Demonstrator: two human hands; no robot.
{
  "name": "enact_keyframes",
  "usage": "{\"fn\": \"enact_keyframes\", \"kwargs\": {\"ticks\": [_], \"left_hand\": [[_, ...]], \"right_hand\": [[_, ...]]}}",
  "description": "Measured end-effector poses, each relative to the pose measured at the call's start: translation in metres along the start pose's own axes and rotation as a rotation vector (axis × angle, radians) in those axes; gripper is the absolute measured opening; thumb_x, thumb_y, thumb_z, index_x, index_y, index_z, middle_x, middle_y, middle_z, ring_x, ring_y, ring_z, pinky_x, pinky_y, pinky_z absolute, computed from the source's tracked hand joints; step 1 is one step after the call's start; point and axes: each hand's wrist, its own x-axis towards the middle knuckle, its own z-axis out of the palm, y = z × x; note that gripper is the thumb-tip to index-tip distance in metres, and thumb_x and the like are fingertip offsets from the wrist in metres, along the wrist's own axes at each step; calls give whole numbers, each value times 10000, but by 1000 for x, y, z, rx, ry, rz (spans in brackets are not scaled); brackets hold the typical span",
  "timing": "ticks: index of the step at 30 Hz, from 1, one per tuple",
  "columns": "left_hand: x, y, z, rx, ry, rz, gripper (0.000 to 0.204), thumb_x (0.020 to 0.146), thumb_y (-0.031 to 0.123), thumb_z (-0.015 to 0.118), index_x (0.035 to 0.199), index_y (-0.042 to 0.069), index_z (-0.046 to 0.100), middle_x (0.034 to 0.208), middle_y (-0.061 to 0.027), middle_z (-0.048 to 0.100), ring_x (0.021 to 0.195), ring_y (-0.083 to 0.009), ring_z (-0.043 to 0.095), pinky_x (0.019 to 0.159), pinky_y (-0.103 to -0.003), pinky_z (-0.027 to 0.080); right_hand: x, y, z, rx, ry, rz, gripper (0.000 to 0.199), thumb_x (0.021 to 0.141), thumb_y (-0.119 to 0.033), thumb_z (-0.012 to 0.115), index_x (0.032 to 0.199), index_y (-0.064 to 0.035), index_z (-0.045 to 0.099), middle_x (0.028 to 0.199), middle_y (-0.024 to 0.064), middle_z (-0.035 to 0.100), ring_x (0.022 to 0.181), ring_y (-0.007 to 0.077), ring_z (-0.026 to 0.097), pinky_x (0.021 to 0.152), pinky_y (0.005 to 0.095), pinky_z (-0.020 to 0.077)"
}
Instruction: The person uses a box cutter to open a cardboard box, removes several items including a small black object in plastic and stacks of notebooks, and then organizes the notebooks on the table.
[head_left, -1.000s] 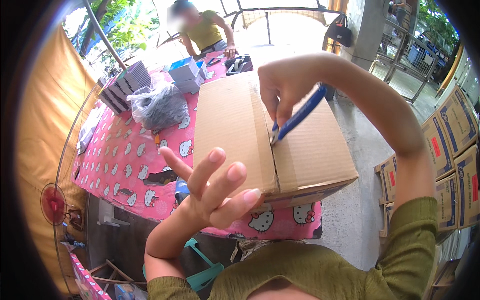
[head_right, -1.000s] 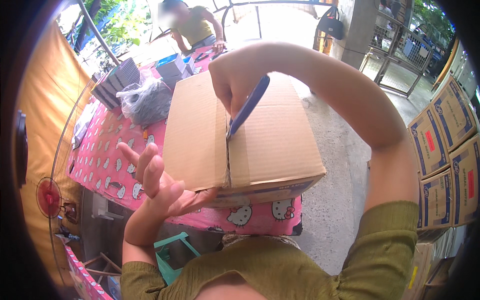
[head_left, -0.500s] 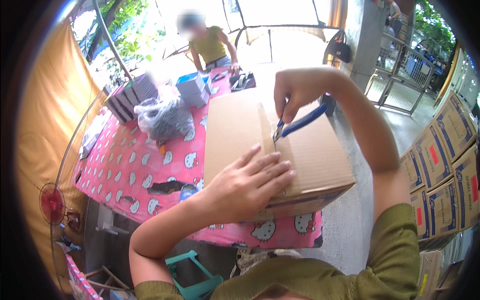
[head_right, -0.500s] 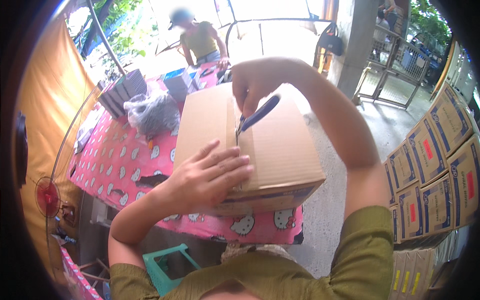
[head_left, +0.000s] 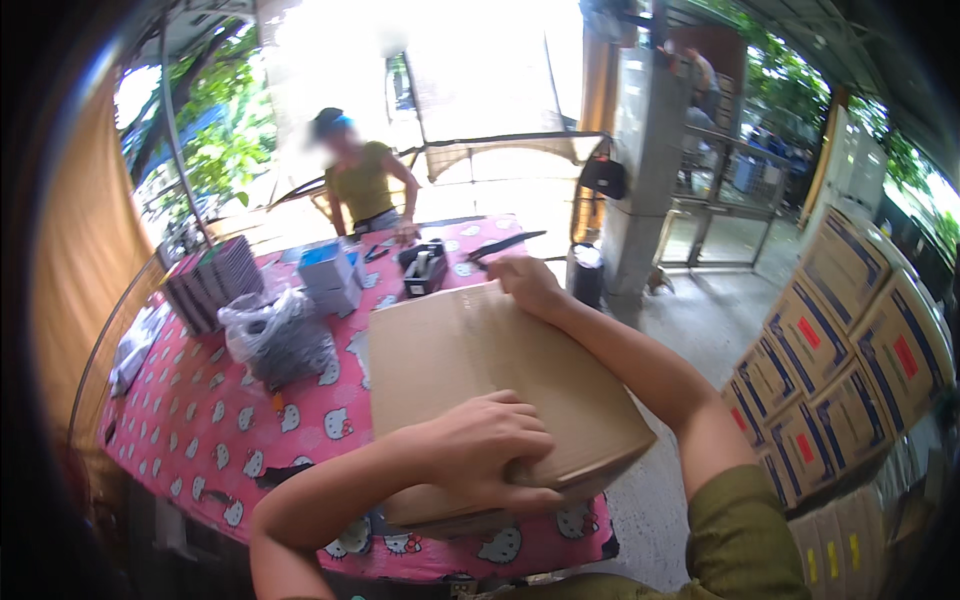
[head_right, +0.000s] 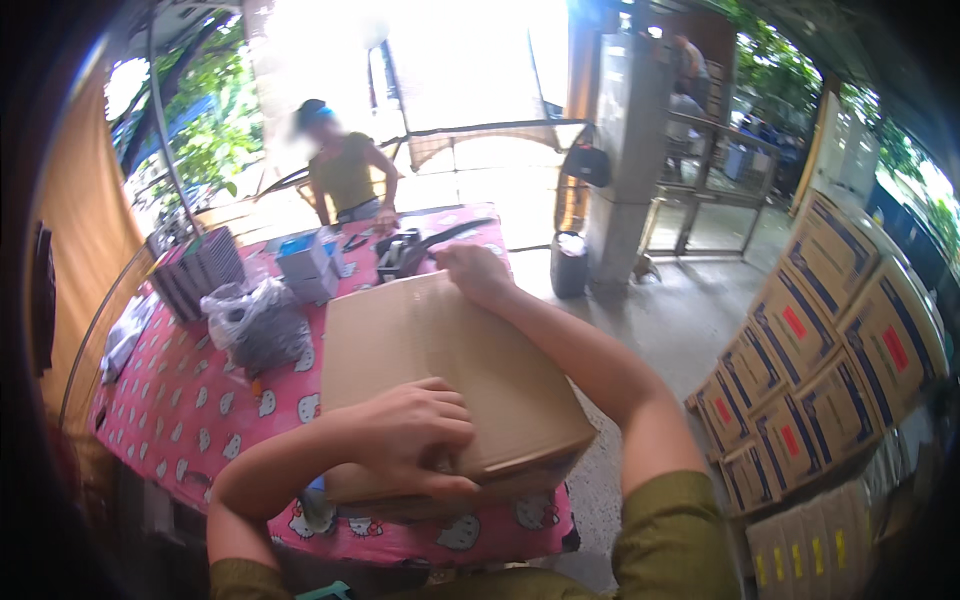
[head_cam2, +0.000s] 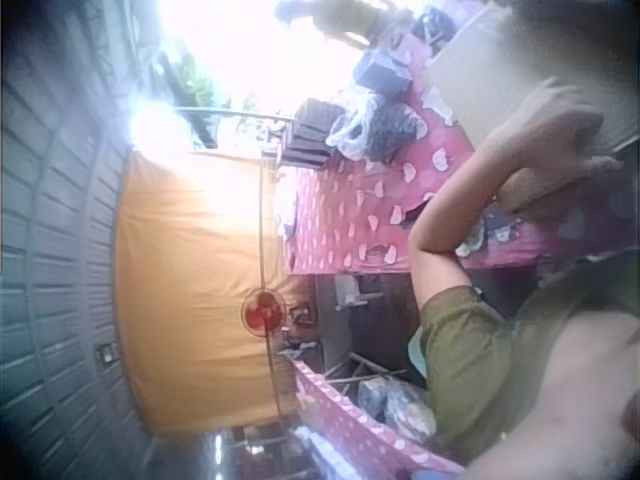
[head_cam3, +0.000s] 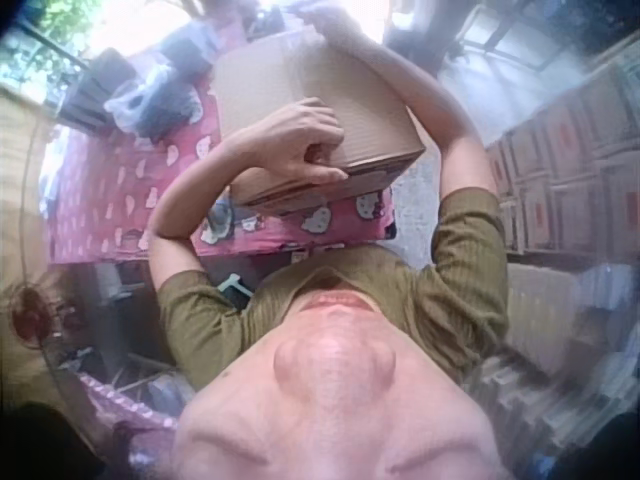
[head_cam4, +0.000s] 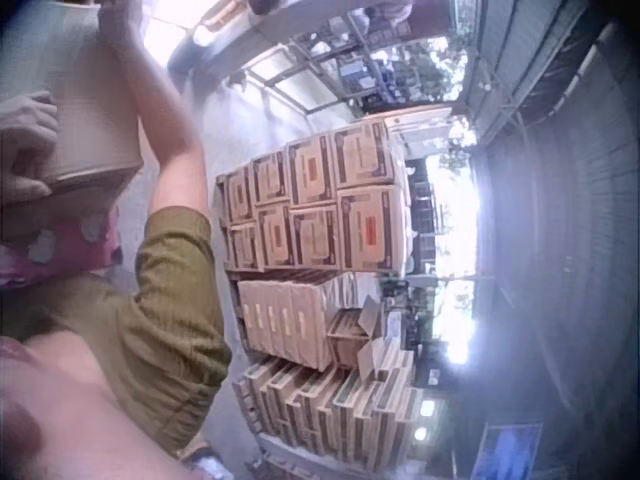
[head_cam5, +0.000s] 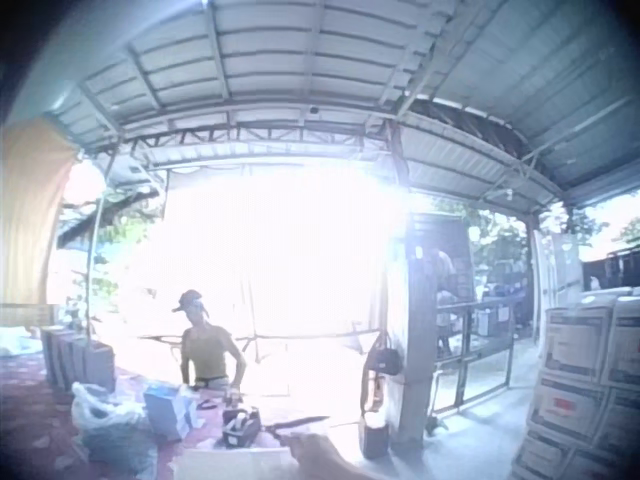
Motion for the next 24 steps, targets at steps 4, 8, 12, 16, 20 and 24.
{"fn": "enact_keyframes", "kwargs": {"ticks": [4,8,12,16,20,24], "left_hand": [[-5,1,1,-121,321,-43,509,789,414,636,504,68,397,489,-80,405,525,-296,471,589,-374,410],[-65,4,-33,-221,1181,152,474,837,345,551,483,62,410,456,-55,393,393,-250,376,449,-374,326],[-156,24,-65,-199,982,-175,488,880,421,453,602,27,533,538,-4,475,485,-137,452,464,-290,342],[-234,17,-37,-606,751,-1062,474,874,484,511,945,20,581,735,3,542,622,-53,479,531,-219,398],[-196,-36,70,23,875,-1110,538,911,455,445,1207,5,464,1273,-179,381,1096,-254,367,911,-374,277],[-150,-59,125,-583,1128,-843,594,966,380,289,1421,23,151,1490,-191,43,1387,-268,-24,1103,-368,12]], "right_hand": [[0,-1,3,180,11,259,238,929,-194,465,890,-24,626,573,-20,448,541,66,402,518,253,342],[-5,2,-14,65,-25,298,250,927,-211,485,875,-7,620,601,-12,496,564,66,433,535,237,357],[-3,32,12,-223,226,113,310,917,-287,478,867,-1,586,662,112,588,598,212,535,594,349,427],[3,52,-12,160,349,502,193,917,-206,486,891,-22,536,710,78,551,640,190,526,603,348,424],[-25,93,-33,-1,368,344,212,913,-236,507,913,-27,546,709,70,540,630,189,512,613,348,426],[-120,122,-66,-78,403,509,211,910,-236,513,924,-29,549,724,79,554,645,198,527,625,348,432]]}}
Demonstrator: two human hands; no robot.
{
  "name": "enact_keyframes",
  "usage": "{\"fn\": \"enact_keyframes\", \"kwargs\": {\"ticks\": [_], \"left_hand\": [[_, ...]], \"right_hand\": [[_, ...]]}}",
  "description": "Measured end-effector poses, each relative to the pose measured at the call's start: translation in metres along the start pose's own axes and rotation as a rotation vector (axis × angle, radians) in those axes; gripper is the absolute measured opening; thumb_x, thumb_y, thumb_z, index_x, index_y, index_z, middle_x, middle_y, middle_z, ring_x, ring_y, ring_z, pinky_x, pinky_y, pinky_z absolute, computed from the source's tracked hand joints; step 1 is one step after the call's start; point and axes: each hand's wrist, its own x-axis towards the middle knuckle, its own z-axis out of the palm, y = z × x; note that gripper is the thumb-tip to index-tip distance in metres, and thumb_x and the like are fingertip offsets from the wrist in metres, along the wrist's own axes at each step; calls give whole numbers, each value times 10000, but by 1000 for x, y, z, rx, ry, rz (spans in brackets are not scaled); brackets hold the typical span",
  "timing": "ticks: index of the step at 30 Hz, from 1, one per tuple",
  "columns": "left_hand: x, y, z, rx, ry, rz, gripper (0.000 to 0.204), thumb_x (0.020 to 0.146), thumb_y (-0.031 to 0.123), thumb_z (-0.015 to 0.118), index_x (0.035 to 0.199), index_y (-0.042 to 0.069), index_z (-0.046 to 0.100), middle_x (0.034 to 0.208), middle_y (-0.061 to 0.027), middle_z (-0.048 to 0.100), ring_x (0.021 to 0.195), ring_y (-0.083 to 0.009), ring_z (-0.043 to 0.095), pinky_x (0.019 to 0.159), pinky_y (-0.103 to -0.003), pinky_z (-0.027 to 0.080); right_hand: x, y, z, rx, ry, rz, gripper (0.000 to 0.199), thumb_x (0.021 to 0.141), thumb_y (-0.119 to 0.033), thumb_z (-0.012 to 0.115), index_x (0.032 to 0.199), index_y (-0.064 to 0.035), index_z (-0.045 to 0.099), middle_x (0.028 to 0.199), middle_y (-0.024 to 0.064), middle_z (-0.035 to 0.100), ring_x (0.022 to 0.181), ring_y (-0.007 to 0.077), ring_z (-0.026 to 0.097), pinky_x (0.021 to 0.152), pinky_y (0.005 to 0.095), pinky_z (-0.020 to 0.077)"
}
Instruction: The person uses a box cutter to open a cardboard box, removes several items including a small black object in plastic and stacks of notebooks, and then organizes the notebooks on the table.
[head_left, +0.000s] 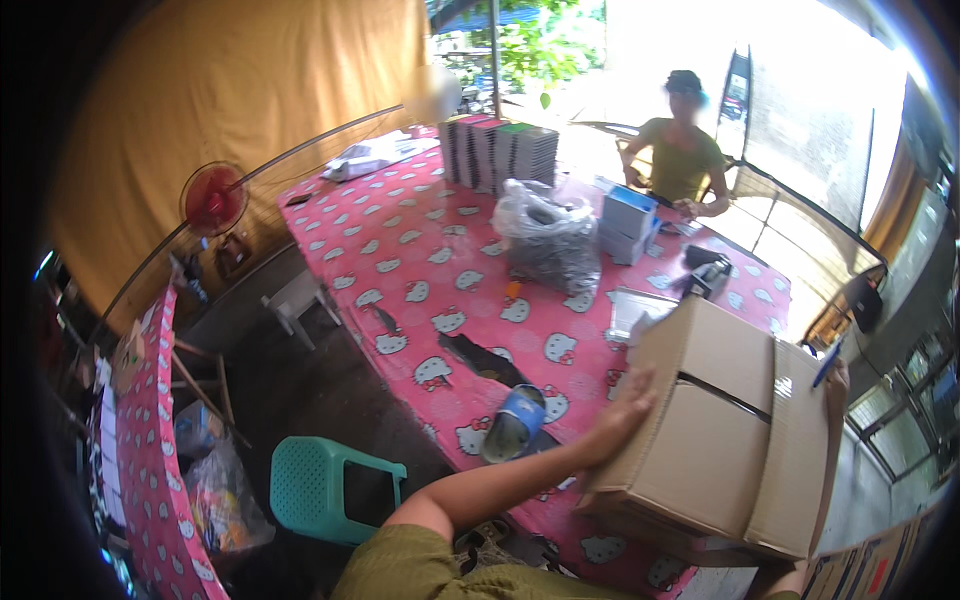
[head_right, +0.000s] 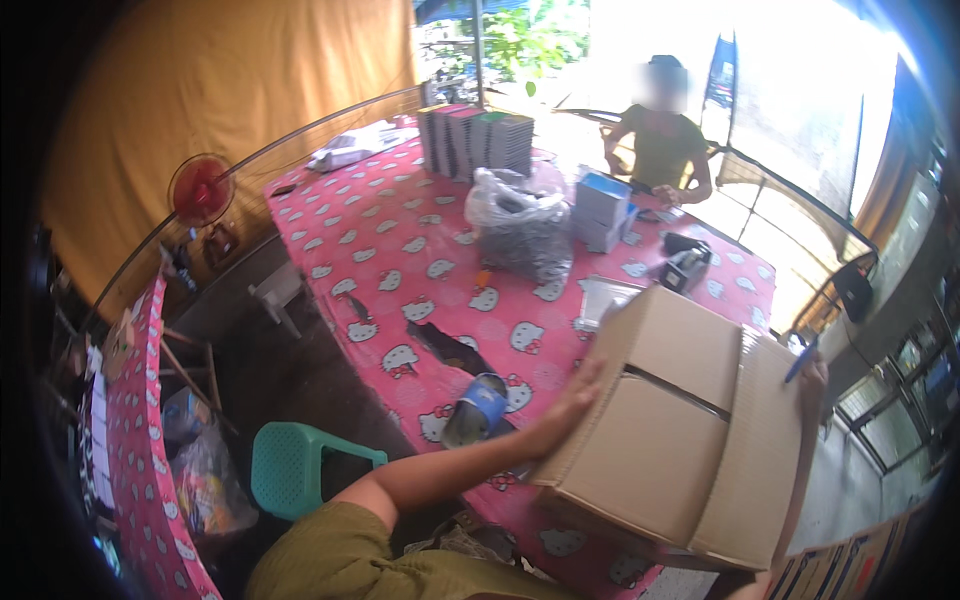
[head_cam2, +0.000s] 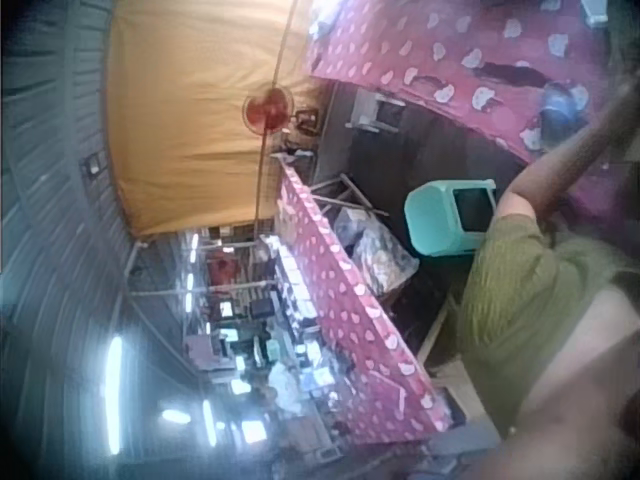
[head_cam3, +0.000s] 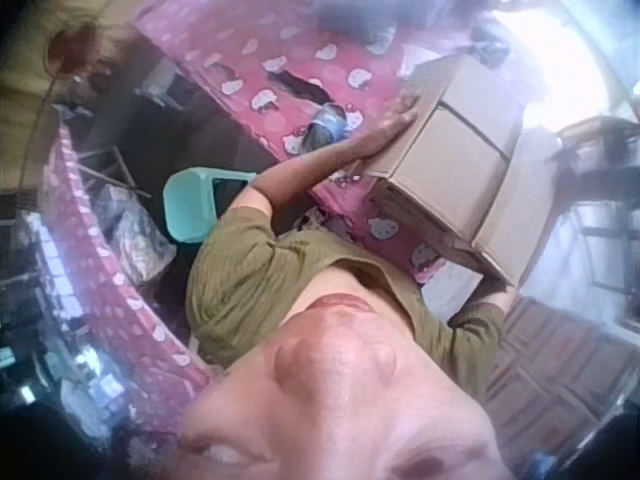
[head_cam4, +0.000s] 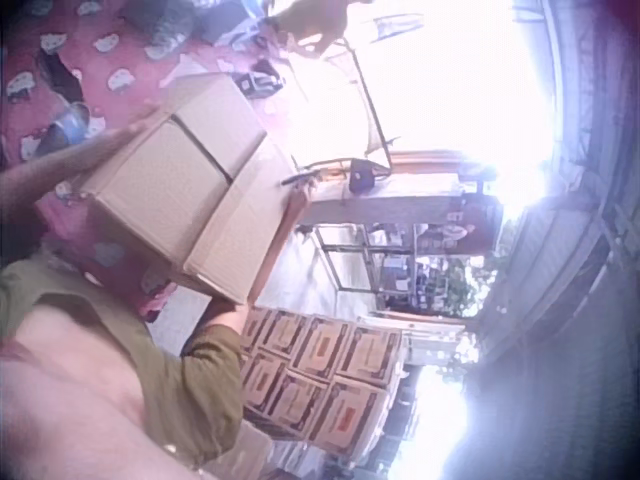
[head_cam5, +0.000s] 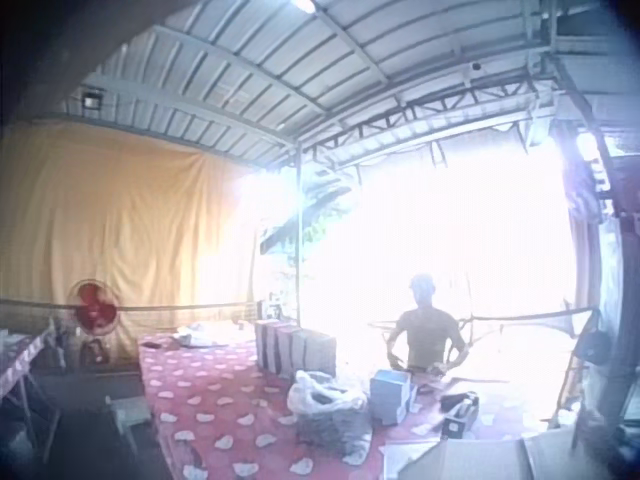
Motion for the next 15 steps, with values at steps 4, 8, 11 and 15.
{"fn": "enact_keyframes", "kwargs": {"ticks": [4,8,11,15], "left_hand": [[14,-16,9,-478,-126,-6,646,965,422,273,1429,23,65,1503,-114,7,1380,-213,-58,1106,-325,8],[25,-36,-24,-590,-219,-161,633,963,442,288,1435,65,98,1456,-94,180,1328,-187,167,1083,-309,159],[32,-15,-28,-593,-219,-177,561,973,358,325,1423,55,179,1388,-92,336,1247,-180,358,1045,-298,275],[74,40,-53,302,73,312,428,874,161,549,1254,7,427,1148,-96,523,1058,-172,500,929,-305,387]], "right_hand": [[-42,46,-42,-5,96,186,211,907,-236,518,936,-30,551,739,88,569,661,207,542,637,349,437],[-20,42,3,83,100,190,212,903,-237,523,947,-31,553,754,97,584,676,216,557,649,349,442],[13,8,31,66,77,90,214,901,-237,527,956,-32,555,765,104,595,688,222,568,658,350,446],[16,-83,25,-237,-61,-51,224,835,-214,593,987,-50,595,883,184,644,847,295,627,738,353,467]]}}
